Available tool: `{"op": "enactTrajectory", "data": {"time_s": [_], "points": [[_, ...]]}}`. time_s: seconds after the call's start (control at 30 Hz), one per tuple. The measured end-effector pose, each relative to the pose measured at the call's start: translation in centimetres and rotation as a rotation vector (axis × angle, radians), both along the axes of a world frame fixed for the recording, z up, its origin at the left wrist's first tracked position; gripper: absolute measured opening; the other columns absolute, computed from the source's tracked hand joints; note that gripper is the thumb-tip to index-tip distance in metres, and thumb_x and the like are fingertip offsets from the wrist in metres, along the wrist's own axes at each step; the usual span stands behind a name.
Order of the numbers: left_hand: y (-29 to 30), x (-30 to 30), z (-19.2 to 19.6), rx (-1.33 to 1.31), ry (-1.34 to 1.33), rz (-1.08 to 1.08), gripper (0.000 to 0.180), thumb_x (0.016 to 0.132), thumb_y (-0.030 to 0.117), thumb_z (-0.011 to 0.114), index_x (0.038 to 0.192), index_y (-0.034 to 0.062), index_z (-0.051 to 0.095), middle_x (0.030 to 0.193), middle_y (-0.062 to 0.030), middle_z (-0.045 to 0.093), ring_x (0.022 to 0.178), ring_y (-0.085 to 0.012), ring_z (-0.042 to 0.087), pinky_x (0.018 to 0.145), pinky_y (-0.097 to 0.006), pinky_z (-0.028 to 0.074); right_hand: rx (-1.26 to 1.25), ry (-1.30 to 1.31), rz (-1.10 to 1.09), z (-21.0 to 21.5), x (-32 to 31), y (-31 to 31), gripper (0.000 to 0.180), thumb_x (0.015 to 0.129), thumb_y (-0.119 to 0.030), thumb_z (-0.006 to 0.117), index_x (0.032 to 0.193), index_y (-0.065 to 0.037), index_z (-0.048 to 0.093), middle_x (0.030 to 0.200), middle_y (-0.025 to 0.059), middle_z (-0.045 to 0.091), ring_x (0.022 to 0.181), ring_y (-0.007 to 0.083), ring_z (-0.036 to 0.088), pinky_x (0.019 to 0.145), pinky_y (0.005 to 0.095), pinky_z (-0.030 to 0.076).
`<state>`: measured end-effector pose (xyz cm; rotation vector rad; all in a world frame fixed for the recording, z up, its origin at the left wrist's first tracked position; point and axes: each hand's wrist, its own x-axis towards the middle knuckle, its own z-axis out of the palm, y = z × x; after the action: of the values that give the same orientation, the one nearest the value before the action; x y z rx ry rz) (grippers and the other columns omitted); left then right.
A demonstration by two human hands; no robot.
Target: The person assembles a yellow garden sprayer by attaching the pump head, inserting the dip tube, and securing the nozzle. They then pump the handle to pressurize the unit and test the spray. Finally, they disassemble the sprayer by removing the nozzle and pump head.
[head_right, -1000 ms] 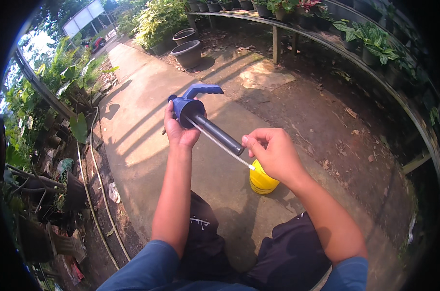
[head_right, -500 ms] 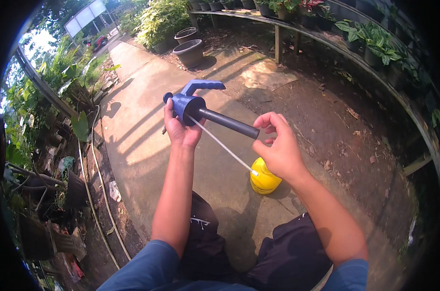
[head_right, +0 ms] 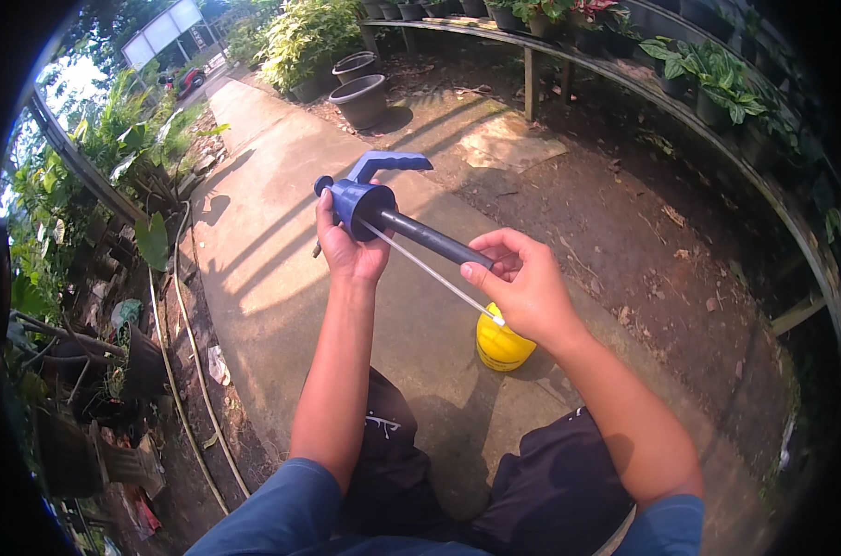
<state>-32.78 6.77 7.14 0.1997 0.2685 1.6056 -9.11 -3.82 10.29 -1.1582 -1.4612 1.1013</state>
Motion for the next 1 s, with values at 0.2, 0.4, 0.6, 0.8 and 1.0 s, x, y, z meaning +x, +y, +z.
{"op": "enactTrajectory", "data": {"time_s": [0.2, 0.4, 0.6, 0.8, 1.0], "points": [[-0.1, 0.8, -0.6, -0.004, -0.027, -0.006, 0.06, 0.097, 0.048, 0.064, 0.129, -0.0017, 0.053, 0.114, -0.0205, 0.068, 0.103, -0.0333, 0.069, 0.093, -0.051, 0.058, -0.099, 0.091, -0.087, 1.4, -0.4, -0.9, 0.033, 0.101, -0.031, 0.069, 0.118, -0.003, 0.064, 0.116, 0.0068, 0.065, 0.101, 0.0096, 0.062, 0.077, 0.0283, 0.055], [0.3, 1.0, -1.1, 0.03, -0.029, -0.014, 0.063, 0.097, 0.05, 0.064, 0.129, -0.0035, 0.053, 0.114, -0.0206, 0.068, 0.103, -0.0332, 0.069, 0.093, -0.051, 0.057, -0.236, 0.016, 0.14, 1.7, 0.4, -0.6, 0.035, 0.105, -0.033, 0.062, 0.111, 0.002, 0.065, 0.081, 0.004, 0.069, 0.064, 0.0119, 0.065, 0.063, 0.0249, 0.053], [0.0, 1.5, -1.2, -0.063, 0.012, -0.003, 0.064, 0.098, 0.051, 0.063, 0.129, -0.0033, 0.052, 0.112, -0.0197, 0.068, 0.101, -0.0329, 0.069, 0.093, -0.051, 0.057, 0.591, -0.509, -0.17, 1.2, 0.1, -0.4, 0.029, 0.099, -0.025, 0.071, 0.112, 0.0, 0.064, 0.099, 0.0067, 0.065, 0.073, 0.0128, 0.066, 0.062, 0.0264, 0.052], [0.2, 2.2, -2.1, -0.017, -0.008, -0.038, 0.063, 0.098, 0.051, 0.064, 0.128, -0.0029, 0.052, 0.11, -0.0196, 0.068, 0.099, -0.0321, 0.069, 0.093, -0.05, 0.057, -0.362, 0.05, 0.07, 1.5, 0.6, -0.5, 0.035, 0.108, -0.033, 0.056, 0.103, 0.0, 0.066, 0.089, 0.0051, 0.064, 0.069, 0.0113, 0.063, 0.059, 0.0249, 0.049], [0.4, 2.0, -1.8, -0.093, 0.087, 0.029, 0.06, 0.096, 0.051, 0.066, 0.125, -0.0007, 0.055, 0.108, -0.0166, 0.069, 0.099, -0.0307, 0.07, 0.092, -0.049, 0.056, 0.169, -0.431, -0.057, 1.7, 1.0, -0.4, 0.022, 0.093, -0.02, 0.076, 0.095, -0.001, 0.065, 0.075, 0.0008, 0.062, 0.064, 0.01, 0.056, 0.062, 0.0269, 0.047]]}}
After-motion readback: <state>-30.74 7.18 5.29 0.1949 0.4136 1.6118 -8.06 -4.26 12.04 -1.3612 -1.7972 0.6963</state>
